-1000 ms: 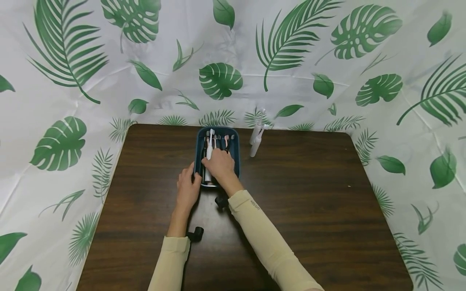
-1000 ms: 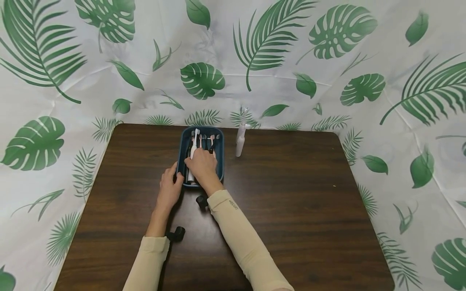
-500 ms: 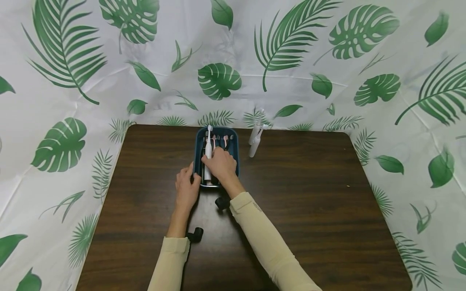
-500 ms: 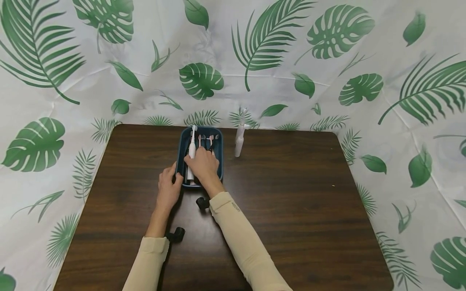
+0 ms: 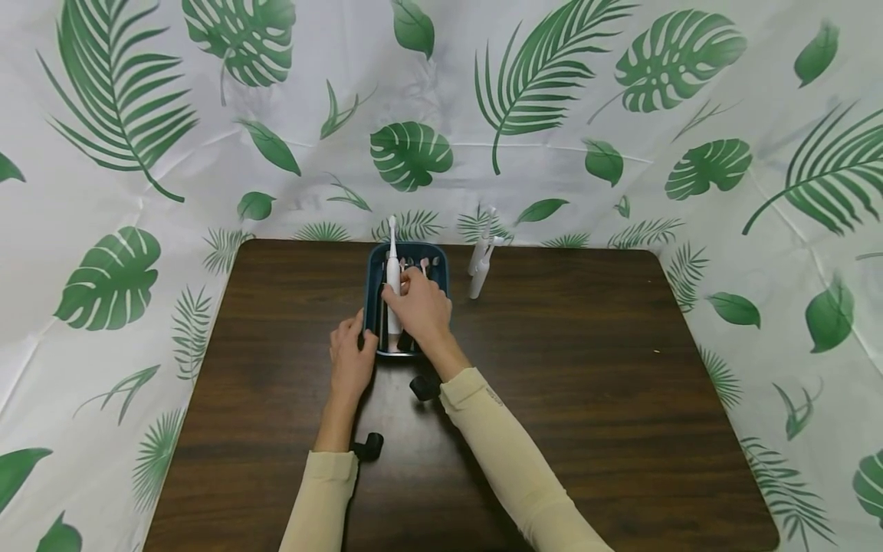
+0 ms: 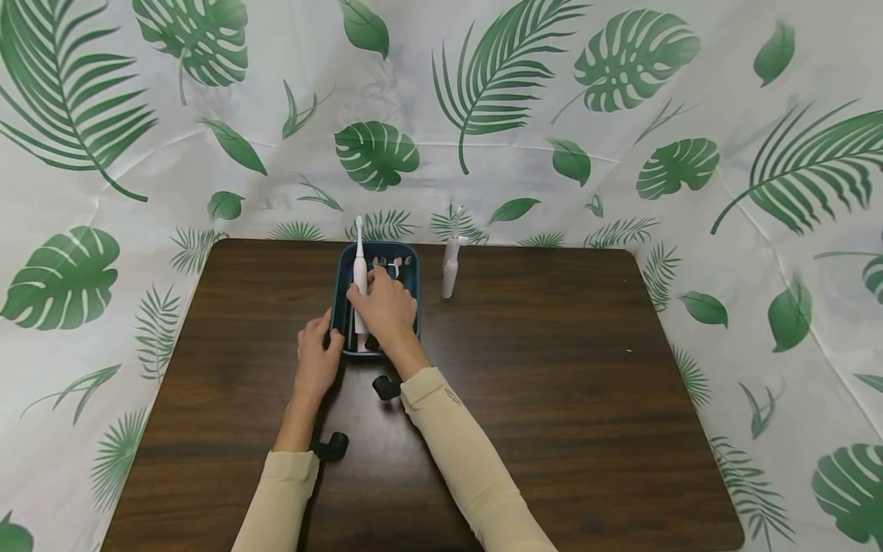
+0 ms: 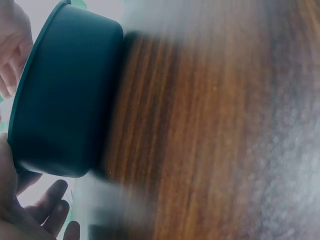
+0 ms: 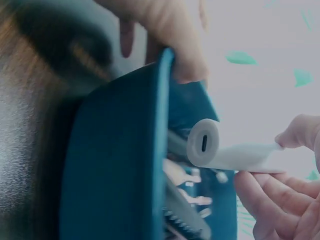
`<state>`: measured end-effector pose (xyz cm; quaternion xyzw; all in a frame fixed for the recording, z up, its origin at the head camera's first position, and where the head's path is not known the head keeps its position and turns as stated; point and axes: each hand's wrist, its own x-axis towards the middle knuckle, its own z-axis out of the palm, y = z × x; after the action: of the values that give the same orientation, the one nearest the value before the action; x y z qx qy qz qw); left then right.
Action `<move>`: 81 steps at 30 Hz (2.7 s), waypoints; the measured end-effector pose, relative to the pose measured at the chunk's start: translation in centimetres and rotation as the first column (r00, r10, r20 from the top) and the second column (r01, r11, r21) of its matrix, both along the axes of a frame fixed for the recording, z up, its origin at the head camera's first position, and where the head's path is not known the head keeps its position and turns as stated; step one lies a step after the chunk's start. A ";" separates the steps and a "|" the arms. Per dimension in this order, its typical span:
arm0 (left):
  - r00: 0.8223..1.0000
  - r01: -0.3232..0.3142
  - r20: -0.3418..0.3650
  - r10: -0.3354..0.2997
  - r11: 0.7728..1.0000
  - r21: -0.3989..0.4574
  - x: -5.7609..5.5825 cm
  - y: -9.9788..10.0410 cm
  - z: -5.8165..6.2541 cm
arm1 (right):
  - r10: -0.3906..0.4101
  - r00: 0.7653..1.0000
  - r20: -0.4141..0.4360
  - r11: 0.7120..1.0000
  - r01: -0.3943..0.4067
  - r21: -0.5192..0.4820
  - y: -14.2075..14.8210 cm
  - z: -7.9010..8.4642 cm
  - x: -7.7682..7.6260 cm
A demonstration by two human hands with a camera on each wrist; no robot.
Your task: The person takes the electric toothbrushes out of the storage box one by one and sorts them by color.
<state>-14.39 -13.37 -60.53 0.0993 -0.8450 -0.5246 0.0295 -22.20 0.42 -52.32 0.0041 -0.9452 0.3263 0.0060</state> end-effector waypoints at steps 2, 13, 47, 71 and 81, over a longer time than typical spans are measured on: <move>1.000 -0.003 0.001 0.003 1.000 0.002 0.1 0.0 0.0 | 0.004 1.000 -0.024 1.000 -0.004 -0.023 0.2 0.4 0.2; 1.000 -0.009 0.008 0.008 1.000 0.012 0.0 0.0 -0.2 | 0.027 0.994 -0.107 0.997 -0.035 -0.070 1.3 2.1 1.1; 1.000 -0.004 0.000 0.004 1.000 -0.012 -0.3 0.1 -0.4 | -0.111 0.968 -0.225 0.980 0.069 -0.188 7.2 3.4 1.9; 0.999 -0.014 0.029 0.014 1.000 -0.009 -0.5 0.1 -0.5 | -0.156 0.935 -0.320 0.957 0.062 -0.284 12.0 0.0 3.4; 1.000 -0.006 0.016 0.006 1.000 0.018 -0.3 -0.1 -0.6 | -0.200 0.944 -0.261 0.939 0.109 -0.328 13.0 -1.7 3.8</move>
<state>-14.71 -13.50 -61.17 0.1063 -0.8401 -0.5315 0.0234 -18.39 13.37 -54.07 -0.0242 -0.8687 0.4643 0.1710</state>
